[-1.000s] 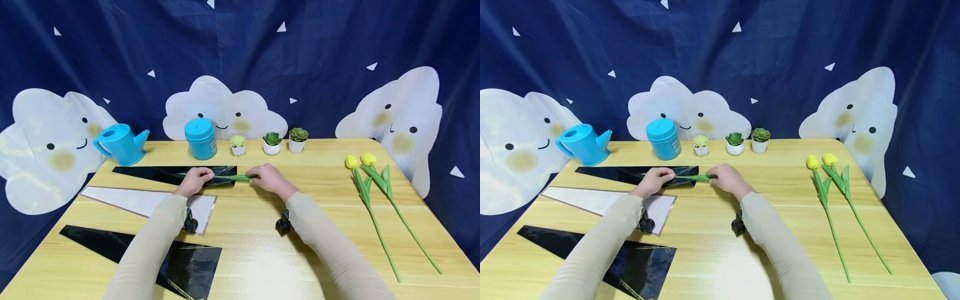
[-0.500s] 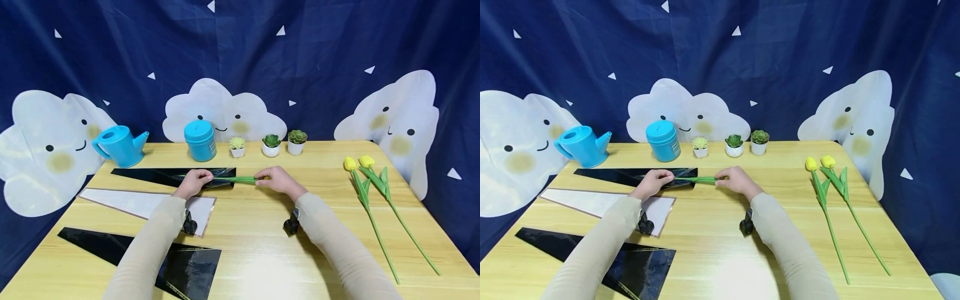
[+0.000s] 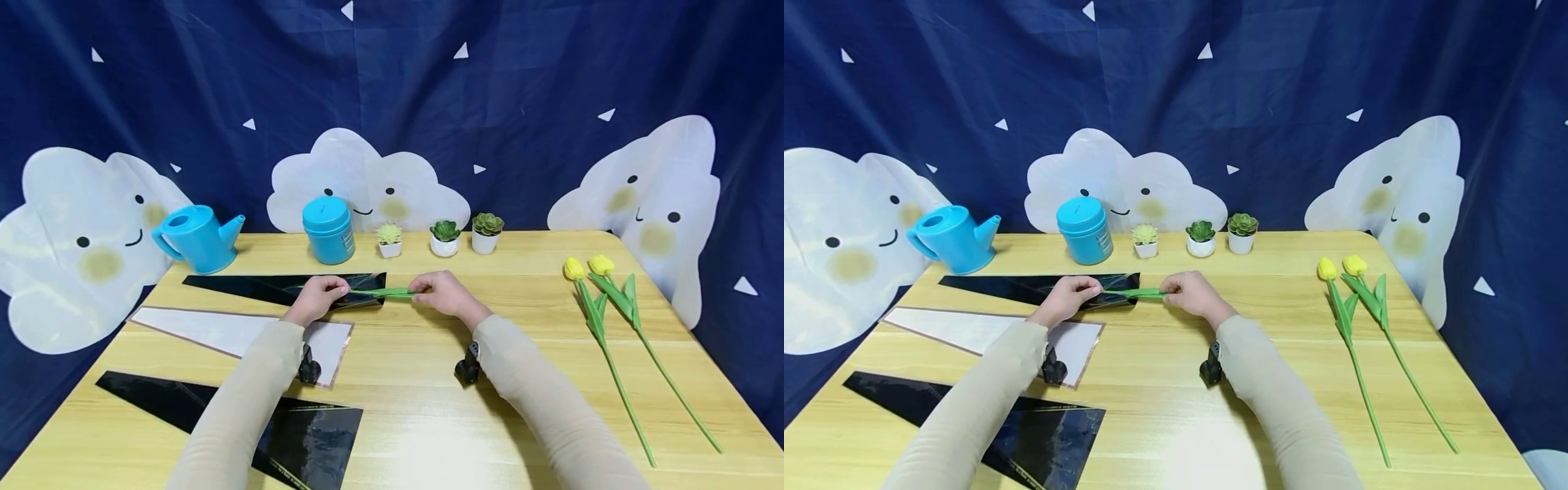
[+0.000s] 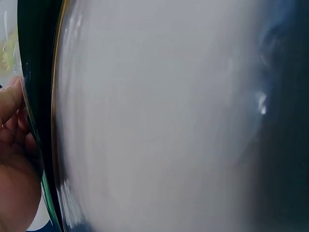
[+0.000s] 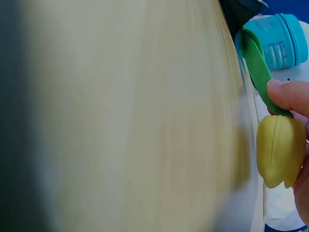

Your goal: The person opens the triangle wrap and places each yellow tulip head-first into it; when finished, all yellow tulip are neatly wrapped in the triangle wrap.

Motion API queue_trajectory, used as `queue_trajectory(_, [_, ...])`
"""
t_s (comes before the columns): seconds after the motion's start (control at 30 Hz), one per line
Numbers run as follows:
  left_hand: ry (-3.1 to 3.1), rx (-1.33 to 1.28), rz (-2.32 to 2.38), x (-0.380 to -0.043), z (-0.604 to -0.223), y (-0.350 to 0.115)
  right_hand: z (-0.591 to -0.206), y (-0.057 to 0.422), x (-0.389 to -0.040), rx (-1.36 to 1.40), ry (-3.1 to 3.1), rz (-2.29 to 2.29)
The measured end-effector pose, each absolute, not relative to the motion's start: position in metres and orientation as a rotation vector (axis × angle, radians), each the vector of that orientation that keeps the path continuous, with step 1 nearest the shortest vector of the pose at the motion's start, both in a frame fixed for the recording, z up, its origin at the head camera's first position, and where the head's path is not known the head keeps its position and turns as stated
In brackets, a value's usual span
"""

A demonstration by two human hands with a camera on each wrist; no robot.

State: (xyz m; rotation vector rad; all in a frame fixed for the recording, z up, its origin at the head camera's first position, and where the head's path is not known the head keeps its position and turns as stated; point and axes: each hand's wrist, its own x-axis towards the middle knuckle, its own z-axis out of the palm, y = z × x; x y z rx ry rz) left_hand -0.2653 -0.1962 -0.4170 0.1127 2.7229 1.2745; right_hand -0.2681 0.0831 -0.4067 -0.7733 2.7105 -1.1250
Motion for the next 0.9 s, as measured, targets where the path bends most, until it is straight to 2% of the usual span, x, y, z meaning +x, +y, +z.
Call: queue_trajectory(0.9, [2.731, 0.164, 1.246, -0.265, -0.418, -0.183, -0.41, 0.051, -0.271, -0.883, 2.725, -1.096])
